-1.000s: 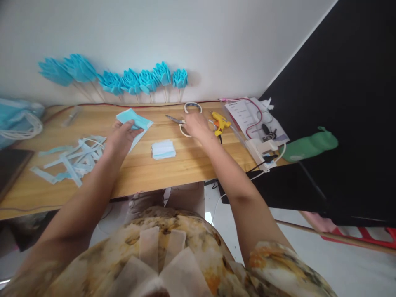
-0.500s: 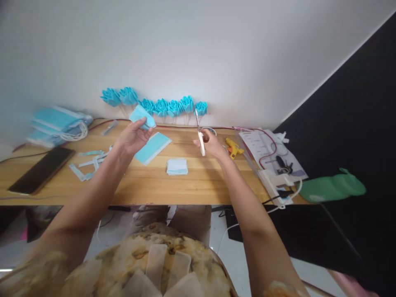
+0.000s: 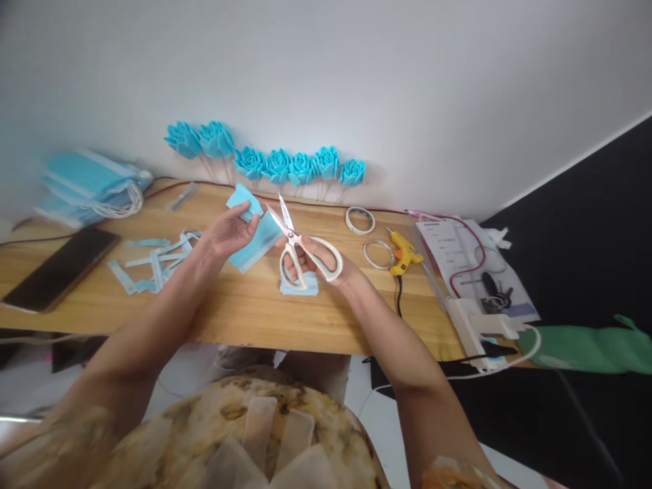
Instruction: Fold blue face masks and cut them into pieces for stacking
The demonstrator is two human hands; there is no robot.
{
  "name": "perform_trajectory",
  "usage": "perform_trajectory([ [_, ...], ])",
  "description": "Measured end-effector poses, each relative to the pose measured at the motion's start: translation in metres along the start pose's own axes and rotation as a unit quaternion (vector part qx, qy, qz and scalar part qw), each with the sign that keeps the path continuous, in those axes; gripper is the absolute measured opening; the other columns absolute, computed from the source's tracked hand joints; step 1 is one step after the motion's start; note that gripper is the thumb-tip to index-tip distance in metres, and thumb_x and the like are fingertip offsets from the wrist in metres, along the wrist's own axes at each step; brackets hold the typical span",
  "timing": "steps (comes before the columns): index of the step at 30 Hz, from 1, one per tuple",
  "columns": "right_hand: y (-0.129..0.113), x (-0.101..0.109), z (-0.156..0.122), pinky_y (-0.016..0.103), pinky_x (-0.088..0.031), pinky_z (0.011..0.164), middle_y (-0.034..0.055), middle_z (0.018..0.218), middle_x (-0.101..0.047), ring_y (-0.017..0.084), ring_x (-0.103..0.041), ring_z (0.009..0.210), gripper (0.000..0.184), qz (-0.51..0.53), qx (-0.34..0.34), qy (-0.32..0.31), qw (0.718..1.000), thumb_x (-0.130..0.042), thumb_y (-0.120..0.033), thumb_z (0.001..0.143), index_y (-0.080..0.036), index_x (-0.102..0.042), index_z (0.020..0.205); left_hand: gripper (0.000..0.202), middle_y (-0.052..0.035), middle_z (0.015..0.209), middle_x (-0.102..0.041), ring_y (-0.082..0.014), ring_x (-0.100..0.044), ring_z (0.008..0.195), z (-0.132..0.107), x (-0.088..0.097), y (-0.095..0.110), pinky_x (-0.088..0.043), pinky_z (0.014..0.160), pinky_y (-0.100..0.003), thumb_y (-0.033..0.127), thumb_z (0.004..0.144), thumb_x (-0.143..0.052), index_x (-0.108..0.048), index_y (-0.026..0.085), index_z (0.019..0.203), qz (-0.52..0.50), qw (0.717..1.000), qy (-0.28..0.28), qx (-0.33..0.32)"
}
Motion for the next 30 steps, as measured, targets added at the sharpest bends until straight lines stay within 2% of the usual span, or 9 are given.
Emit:
perform_trajectory([
  [4,0.015,-0.005,0.003,0.027,-0.055,0.053,0.0051,0.078,-0.069,0.015,-0.066,0.061,0.064,0.014,-0.02,-0.03,0.999,-0.059,-0.071,0.087,-0.014,-0.065,0.115,0.024,-0.0052,0.07,-0.074,-0.0111,-0.073,0.063,0.002,0.001,-0.003,-0.059,0.058,-0.014,0.008,0.101,-0.048,-0.065,0.01,0.084,0.01,1.0,0.005,0.015],
  [10,0.018,-0.003,-0.002,0.026,-0.058,0.057,0.0042,0.08,-0.071,0.015,-0.069,0.062,0.066,0.012,-0.043,-0.002,0.999,-0.063,-0.07,0.085,-0.014,-0.065,0.117,0.023,-0.0062,0.071,-0.075,-0.0113,-0.072,0.058,0.002,-0.001,-0.008,-0.052,0.045,-0.012,0.011,0.102,-0.047,-0.065,0.009,0.088,0.034,0.998,-0.022,0.05],
  [14,0.018,-0.002,-0.002,0.026,-0.058,0.056,0.0031,0.078,-0.07,0.014,-0.069,0.062,0.067,0.003,-0.039,0.006,0.999,-0.063,-0.071,0.085,-0.014,-0.066,0.119,0.026,-0.0074,0.072,-0.075,-0.0116,-0.073,0.061,0.001,-0.003,-0.012,-0.05,0.042,-0.011,0.011,0.103,-0.044,-0.066,0.007,0.09,0.048,0.996,-0.045,0.057],
  [20,0.02,0.001,0.0,0.024,-0.057,0.054,0.0037,0.079,-0.071,0.014,-0.07,0.061,0.069,0.003,-0.035,0.016,0.999,-0.065,-0.072,0.083,-0.014,-0.067,0.119,0.023,-0.0076,0.079,-0.077,-0.0099,-0.072,0.062,0.0,-0.005,-0.02,-0.048,0.042,-0.01,0.01,0.102,-0.046,-0.068,0.007,0.098,0.058,0.995,-0.058,0.06],
  [27,0.019,0.001,0.001,0.025,-0.058,0.056,0.0038,0.079,-0.072,0.015,-0.071,0.062,0.069,0.015,-0.035,0.031,0.999,-0.067,-0.074,0.08,-0.015,-0.066,0.116,0.022,-0.0049,0.077,-0.077,-0.0094,-0.07,0.058,-0.002,-0.006,-0.03,-0.05,0.046,-0.012,0.007,0.099,-0.051,-0.07,0.009,0.11,0.075,0.994,-0.063,0.044],
  [30,0.021,0.001,0.003,0.026,-0.059,0.056,0.0041,0.08,-0.072,0.015,-0.071,0.063,0.068,0.021,-0.033,0.038,0.999,-0.066,-0.074,0.08,-0.016,-0.066,0.115,0.021,-0.0061,0.081,-0.078,-0.011,-0.072,0.062,0.0,-0.004,-0.034,-0.054,0.051,-0.014,0.006,0.098,-0.054,-0.071,0.01,0.108,0.078,0.994,-0.064,0.04],
])
Point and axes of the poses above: each hand's wrist, its own z-axis towards the middle knuckle, its own x-axis out of the back of the hand, y = z × x, the point moved 7 cm from there along z, towards the middle knuckle
